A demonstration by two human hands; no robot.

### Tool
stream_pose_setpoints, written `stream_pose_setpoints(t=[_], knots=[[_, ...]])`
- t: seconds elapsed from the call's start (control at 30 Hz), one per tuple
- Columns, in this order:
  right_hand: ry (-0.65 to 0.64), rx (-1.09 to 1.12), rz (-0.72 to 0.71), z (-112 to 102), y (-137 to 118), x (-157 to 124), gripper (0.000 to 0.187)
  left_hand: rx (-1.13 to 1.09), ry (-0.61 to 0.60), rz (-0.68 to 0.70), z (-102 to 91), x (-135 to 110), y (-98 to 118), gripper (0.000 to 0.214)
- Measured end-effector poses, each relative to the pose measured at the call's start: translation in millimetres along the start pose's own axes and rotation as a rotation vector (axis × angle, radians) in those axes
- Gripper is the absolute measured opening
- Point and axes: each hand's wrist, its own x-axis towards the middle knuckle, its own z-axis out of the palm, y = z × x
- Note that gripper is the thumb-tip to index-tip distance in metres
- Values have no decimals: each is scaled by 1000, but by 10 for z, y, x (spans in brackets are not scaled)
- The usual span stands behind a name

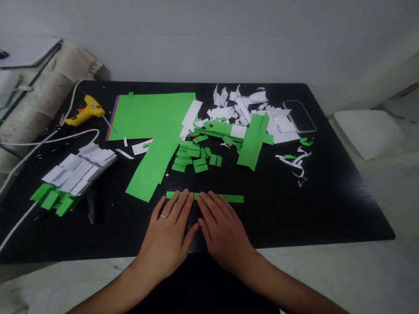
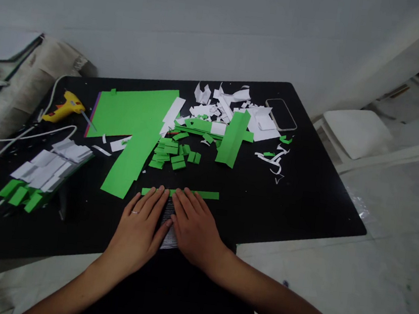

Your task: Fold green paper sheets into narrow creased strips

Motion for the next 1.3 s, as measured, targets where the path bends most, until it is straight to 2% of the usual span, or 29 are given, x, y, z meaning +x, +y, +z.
stream_pose_setpoints(t=[0.73,1.3], knots=[[10,40,13,-9,17,-6,47,14,-8,-3,-75,-76,-238,56],[8,43,16,-13,14,-3,47,1,-16,-24,-64,-85,-234,55]])
